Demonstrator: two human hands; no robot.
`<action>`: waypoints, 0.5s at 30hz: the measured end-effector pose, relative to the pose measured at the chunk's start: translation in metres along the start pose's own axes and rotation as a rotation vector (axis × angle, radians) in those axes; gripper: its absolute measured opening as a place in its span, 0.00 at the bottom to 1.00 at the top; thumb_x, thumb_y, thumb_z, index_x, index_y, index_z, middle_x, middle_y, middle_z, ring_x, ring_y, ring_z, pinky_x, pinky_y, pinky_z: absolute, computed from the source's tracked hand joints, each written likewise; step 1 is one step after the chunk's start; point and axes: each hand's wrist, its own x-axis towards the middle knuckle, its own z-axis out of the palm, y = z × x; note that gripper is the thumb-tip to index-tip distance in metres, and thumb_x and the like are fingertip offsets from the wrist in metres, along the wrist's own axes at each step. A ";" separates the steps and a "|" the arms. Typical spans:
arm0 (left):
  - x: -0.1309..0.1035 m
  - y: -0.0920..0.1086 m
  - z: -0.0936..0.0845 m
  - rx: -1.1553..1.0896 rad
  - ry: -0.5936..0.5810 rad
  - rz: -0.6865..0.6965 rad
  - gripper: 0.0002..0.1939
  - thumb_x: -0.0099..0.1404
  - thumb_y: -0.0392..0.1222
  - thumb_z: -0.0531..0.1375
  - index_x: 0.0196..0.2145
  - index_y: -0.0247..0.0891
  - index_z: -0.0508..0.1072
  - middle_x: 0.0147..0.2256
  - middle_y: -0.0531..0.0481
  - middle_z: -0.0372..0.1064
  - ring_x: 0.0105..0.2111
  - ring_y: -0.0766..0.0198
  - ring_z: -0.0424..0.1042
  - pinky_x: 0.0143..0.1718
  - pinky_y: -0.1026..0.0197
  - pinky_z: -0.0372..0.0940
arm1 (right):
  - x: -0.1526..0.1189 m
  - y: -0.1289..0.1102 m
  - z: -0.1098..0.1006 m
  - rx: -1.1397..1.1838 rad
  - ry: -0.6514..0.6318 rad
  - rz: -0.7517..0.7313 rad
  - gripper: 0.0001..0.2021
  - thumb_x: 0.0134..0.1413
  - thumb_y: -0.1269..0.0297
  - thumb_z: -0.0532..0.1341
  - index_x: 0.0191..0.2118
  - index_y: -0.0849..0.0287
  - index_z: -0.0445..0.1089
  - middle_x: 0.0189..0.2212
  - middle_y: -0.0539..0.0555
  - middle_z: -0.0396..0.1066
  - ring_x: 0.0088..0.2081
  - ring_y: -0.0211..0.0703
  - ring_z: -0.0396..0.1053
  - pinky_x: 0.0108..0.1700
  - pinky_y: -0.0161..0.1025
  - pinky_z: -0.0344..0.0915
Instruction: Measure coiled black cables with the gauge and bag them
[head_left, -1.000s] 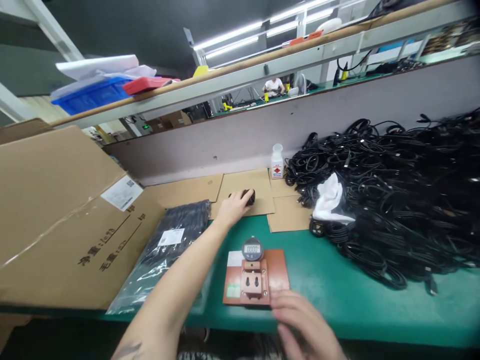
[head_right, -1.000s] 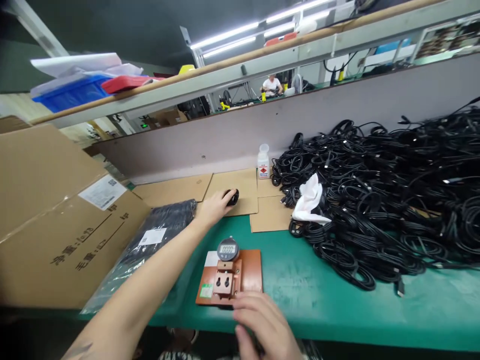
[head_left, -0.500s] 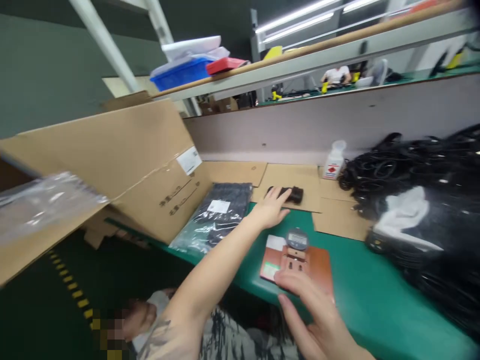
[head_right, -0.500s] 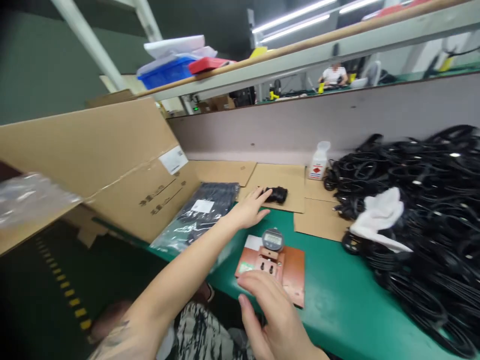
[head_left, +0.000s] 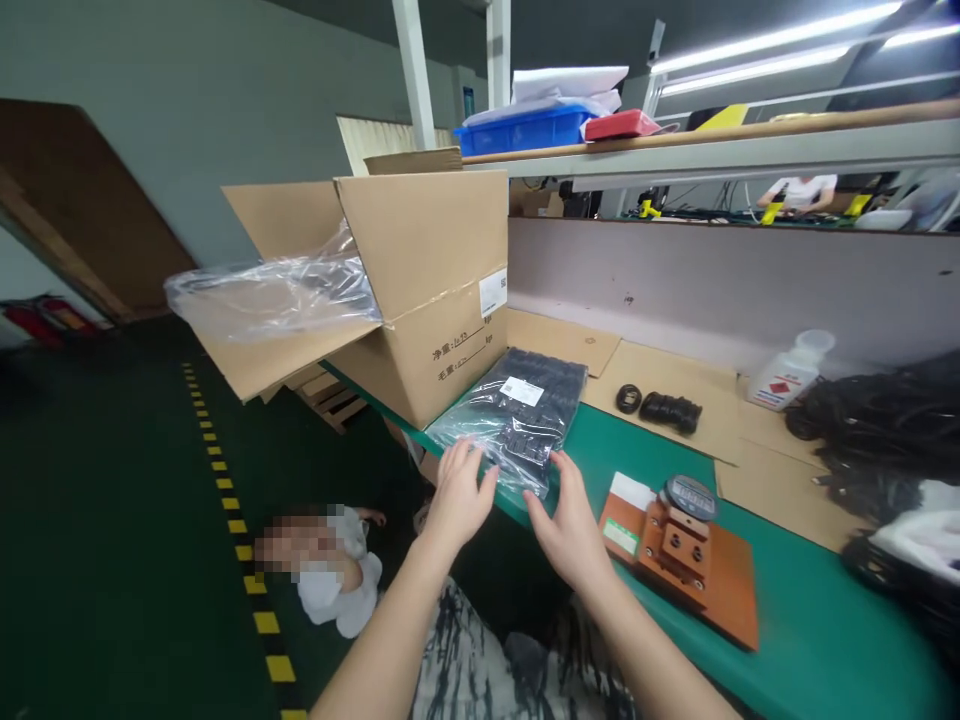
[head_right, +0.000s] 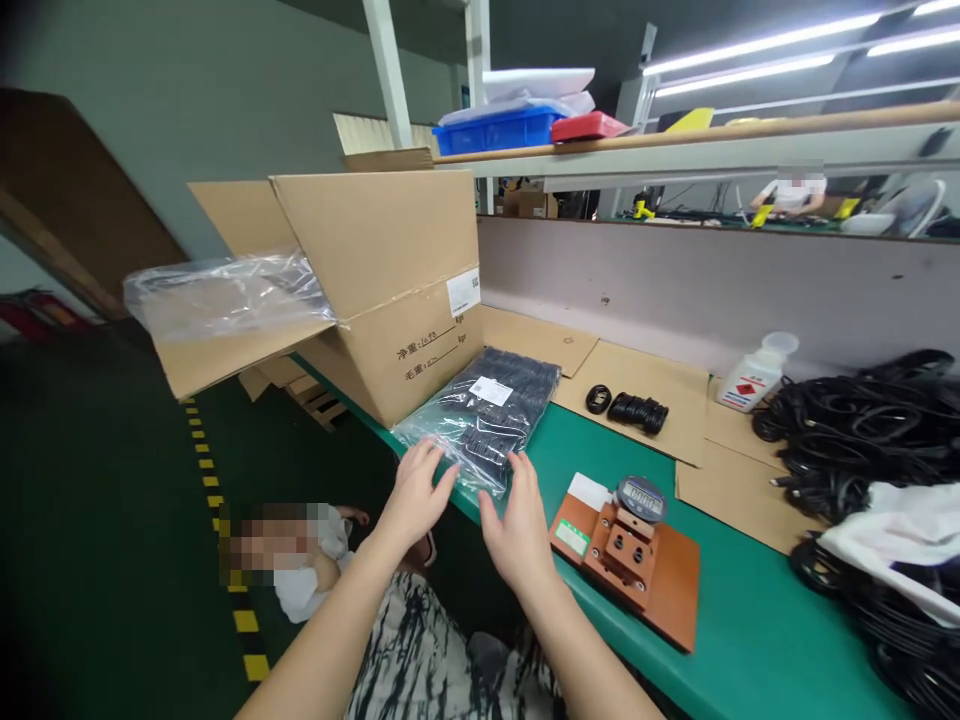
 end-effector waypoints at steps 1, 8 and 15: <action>0.008 0.002 0.003 -0.006 -0.050 0.025 0.23 0.68 0.46 0.58 0.58 0.40 0.68 0.60 0.40 0.65 0.65 0.46 0.57 0.68 0.38 0.43 | 0.001 0.002 0.004 0.013 -0.003 0.024 0.29 0.61 0.59 0.57 0.64 0.65 0.53 0.64 0.71 0.56 0.66 0.62 0.55 0.64 0.64 0.57; 0.032 0.013 0.024 -0.037 -0.268 0.117 0.46 0.58 0.52 0.66 0.68 0.41 0.53 0.71 0.36 0.39 0.68 0.41 0.49 0.64 0.41 0.54 | -0.001 0.013 0.006 0.033 -0.019 0.091 0.27 0.62 0.63 0.54 0.65 0.66 0.53 0.60 0.70 0.65 0.61 0.56 0.66 0.60 0.56 0.66; 0.026 0.029 0.031 0.001 -0.194 0.115 0.43 0.53 0.50 0.67 0.65 0.36 0.61 0.70 0.37 0.44 0.68 0.45 0.49 0.67 0.48 0.51 | -0.003 0.017 0.003 0.072 -0.063 0.110 0.30 0.59 0.57 0.53 0.64 0.69 0.55 0.60 0.73 0.63 0.59 0.61 0.66 0.61 0.62 0.61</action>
